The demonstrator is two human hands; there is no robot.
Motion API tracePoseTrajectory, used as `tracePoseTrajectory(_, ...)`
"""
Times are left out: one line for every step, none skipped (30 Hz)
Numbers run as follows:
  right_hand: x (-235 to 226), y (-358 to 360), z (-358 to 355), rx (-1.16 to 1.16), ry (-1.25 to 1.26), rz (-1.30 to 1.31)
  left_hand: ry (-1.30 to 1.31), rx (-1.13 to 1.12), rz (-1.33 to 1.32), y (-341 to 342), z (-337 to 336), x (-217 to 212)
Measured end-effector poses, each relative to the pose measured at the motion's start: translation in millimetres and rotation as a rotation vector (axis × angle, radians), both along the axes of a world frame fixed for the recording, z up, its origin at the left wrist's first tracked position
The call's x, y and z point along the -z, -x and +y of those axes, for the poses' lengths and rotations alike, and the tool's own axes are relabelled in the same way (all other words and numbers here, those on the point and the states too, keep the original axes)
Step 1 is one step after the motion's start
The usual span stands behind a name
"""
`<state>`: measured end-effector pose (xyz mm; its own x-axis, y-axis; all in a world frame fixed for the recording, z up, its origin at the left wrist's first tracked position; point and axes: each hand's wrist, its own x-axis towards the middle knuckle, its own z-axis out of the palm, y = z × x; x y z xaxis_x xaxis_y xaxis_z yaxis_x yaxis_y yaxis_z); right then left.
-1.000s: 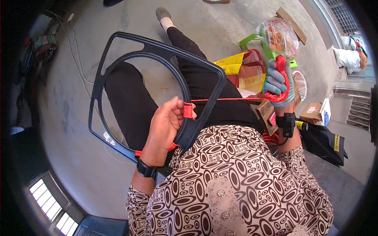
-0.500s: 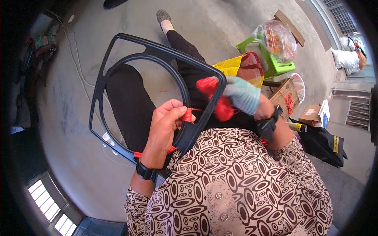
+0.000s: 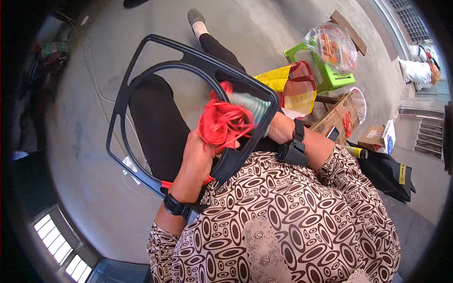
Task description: Manually wrapping a red cord or rope around a black plastic chair frame.
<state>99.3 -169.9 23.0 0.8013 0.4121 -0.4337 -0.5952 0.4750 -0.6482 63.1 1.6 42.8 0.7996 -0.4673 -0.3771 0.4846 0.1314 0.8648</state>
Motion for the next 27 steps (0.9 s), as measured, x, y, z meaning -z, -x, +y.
tracePoseTrajectory(-5,-2,0,0.198,0.004,0.04,0.0,0.0,0.007,1,0,1)
tracePoseTrajectory(-7,-8,-4,0.196,0.01,0.045,0.093,0.0,0.152,0,0,1)
tracePoseTrajectory(-5,-17,-13,0.323,-0.22,0.091,0.177,-0.002,0.298,-2,1,2)
tracePoseTrajectory(-4,-22,-22,0.449,-0.449,0.137,0.262,-0.005,0.443,-4,1,3)
tracePoseTrajectory(-6,-20,-33,0.455,-0.448,0.136,0.246,0.041,0.411,-5,0,1)
tracePoseTrajectory(-12,-16,-44,0.569,-0.391,0.079,0.248,0.04,0.414,-4,1,-1)
tracePoseTrajectory(-16,-10,-58,0.683,-0.332,0.022,0.267,0.041,0.396,-5,3,-3)
tracePoseTrajectory(-12,-3,-78,0.68,-0.331,0.024,0.285,0.041,0.375,-4,4,-4)
tracePoseTrajectory(-1,6,-103,0.591,-0.326,-0.06,0.287,0.041,0.376,-4,4,-3)
tracePoseTrajectory(4,13,-122,0.502,-0.319,-0.143,0.295,0.03,0.373,-4,4,-3)
tracePoseTrajectory(-4,18,-130,0.468,-0.536,-0.094,0.303,0.017,0.371,-5,5,-3)
tracePoseTrajectory(-13,25,-137,0.428,-0.752,-0.044,0.303,0.018,0.371,-5,6,-1)
tracePoseTrajectory(-12,32,-146,0.398,-0.734,-0.129,0.299,-0.002,0.395,-5,7,2)
tracePoseTrajectory(-18,40,-152,0.434,-0.701,-0.125,0.296,-0.02,0.418,-6,7,3)
tracePoseTrajectory(-16,44,-160,0.397,-0.637,-0.158,0.295,-0.019,0.418,-6,7,1)
tracePoseTrajectory(-12,48,-165,0.36,-0.573,-0.191,0.273,-0.021,0.415,-6,6,-1)
tracePoseTrajectory(-11,52,-168,0.362,-0.572,-0.193,0.252,-0.022,0.413,-6,5,-2)
tracePoseTrajectory(-9,56,-169,0.378,-0.503,-0.146,0.253,-0.02,0.412,-5,4,-1)
tracePoseTrajectory(-7,58,-170,0.394,-0.434,-0.1,0.254,-0.026,0.37,-5,3,0)
tracePoseTrajectory(-3,57,-171,0.394,-0.433,-0.1,0.256,-0.034,0.328,-4,3,1)
tracePoseTrajectory(0,54,-173,0.421,-0.356,-0.106,0.257,-0.034,0.328,-4,2,1)
tracePoseTrajectory(2,52,-174,0.447,-0.278,-0.112,0.257,-0.047,0.318,-4,1,0)
tracePoseTrajectory(-6,50,-165,0.521,-0.046,-0.095,0.257,-0.058,0.308,-4,1,0)
tracePoseTrajectory(-5,48,-162,0.521,-0.046,-0.096,0.257,-0.057,0.307,-4,1,-1)
tracePoseTrajectory(-4,45,-160,0.513,-0.039,-0.048,0.258,-0.071,0.315,-4,2,-1)
tracePoseTrajectory(-3,43,-160,0.503,-0.031,0.0,0.26,-0.086,0.324,-3,3,-2)
tracePoseTrajectory(-3,42,-159,0.536,-0.056,0.005,0.261,-0.087,0.324,-3,3,-3)
